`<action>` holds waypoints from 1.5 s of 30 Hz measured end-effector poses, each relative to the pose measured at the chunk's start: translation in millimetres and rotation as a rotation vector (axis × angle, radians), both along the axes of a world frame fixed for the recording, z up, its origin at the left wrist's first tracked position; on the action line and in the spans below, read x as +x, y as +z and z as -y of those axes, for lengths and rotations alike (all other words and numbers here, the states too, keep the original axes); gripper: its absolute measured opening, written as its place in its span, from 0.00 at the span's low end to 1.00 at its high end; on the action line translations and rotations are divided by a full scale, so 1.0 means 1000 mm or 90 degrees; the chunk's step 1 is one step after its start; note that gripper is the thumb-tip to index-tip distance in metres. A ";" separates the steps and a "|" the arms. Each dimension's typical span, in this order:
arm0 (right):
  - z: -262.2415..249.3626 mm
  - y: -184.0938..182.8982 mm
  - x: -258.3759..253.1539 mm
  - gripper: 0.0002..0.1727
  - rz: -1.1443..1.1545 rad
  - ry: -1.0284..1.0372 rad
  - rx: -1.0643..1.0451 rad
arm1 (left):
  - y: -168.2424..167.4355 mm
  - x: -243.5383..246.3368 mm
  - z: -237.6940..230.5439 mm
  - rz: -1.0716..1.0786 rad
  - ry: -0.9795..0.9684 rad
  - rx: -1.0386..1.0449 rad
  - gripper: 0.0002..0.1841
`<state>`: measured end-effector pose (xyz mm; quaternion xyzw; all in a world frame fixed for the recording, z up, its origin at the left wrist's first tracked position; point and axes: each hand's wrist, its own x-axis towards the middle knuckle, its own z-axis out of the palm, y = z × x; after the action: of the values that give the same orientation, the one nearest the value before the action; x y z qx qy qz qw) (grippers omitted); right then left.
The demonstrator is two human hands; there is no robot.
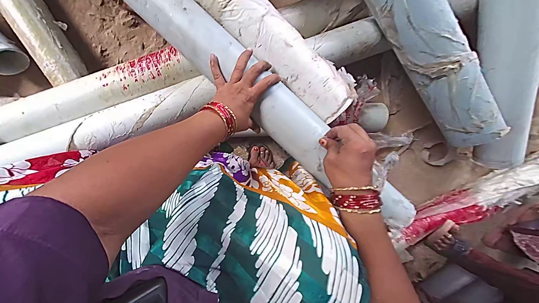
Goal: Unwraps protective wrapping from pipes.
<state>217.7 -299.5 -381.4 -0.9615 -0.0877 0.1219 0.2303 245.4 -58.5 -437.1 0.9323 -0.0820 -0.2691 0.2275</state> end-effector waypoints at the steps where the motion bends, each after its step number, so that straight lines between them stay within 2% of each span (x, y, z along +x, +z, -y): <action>1: -0.002 0.002 0.001 0.04 -0.023 0.008 -0.029 | 0.000 0.000 0.000 -0.002 0.000 0.002 0.62; 3: 0.000 0.002 0.001 0.04 -0.045 0.045 -0.053 | 0.001 -0.001 0.000 -0.004 0.002 0.000 0.61; 10: 0.037 0.007 -0.013 0.04 0.016 0.272 -0.027 | 0.000 -0.004 -0.002 -0.001 0.006 -0.002 0.61; 16: 0.059 0.034 -0.026 0.08 0.024 0.257 0.006 | 0.000 -0.004 -0.003 0.004 0.005 -0.013 0.61; 20: 0.055 0.029 -0.020 0.06 0.036 0.197 0.071 | 0.001 -0.002 -0.002 0.004 0.003 -0.017 0.61; 21: 0.051 0.026 -0.017 0.08 0.031 0.204 0.079 | 0.000 -0.002 -0.001 0.008 0.004 -0.019 0.61; 23: 0.039 0.014 -0.014 0.18 0.026 0.236 0.079 | 0.000 -0.002 -0.001 0.005 0.006 -0.017 0.61; 27: 0.032 -0.020 -0.017 0.07 0.182 0.261 0.106 | 0.002 -0.001 -0.001 0.004 0.006 -0.010 0.61; 31: 0.031 -0.023 -0.010 0.10 0.199 0.276 0.067 | 0.000 0.000 -0.001 0.006 -0.002 0.001 0.61; 36: 0.034 0.004 0.019 0.04 -0.020 0.442 -0.010 | 0.002 0.002 0.000 -0.019 -0.004 0.029 0.61; 39: 0.060 0.029 0.012 0.04 -0.127 0.489 -0.117 | 0.002 0.003 0.001 -0.016 -0.001 0.028 0.61; 41: 0.090 0.049 -0.002 0.06 -0.202 0.462 -0.218 | 0.002 0.003 0.000 -0.012 -0.001 0.031 0.62; 42: 0.111 0.059 -0.010 0.06 -0.189 0.424 -0.228 | 0.002 0.003 0.001 -0.011 -0.001 0.030 0.62; 44: 0.143 0.075 -0.024 0.03 -0.097 0.310 -0.206 | 0.000 0.002 0.000 0.000 0.001 0.025 0.62; 45: 0.148 0.079 -0.029 0.11 -0.033 0.252 -0.182 | 0.000 0.002 -0.001 0.005 0.002 0.020 0.62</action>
<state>188.5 -447.6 -301.9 -0.9449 -0.2500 0.2006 0.0661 247.1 -57.9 -437.3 0.9369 -0.0773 -0.2662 0.2132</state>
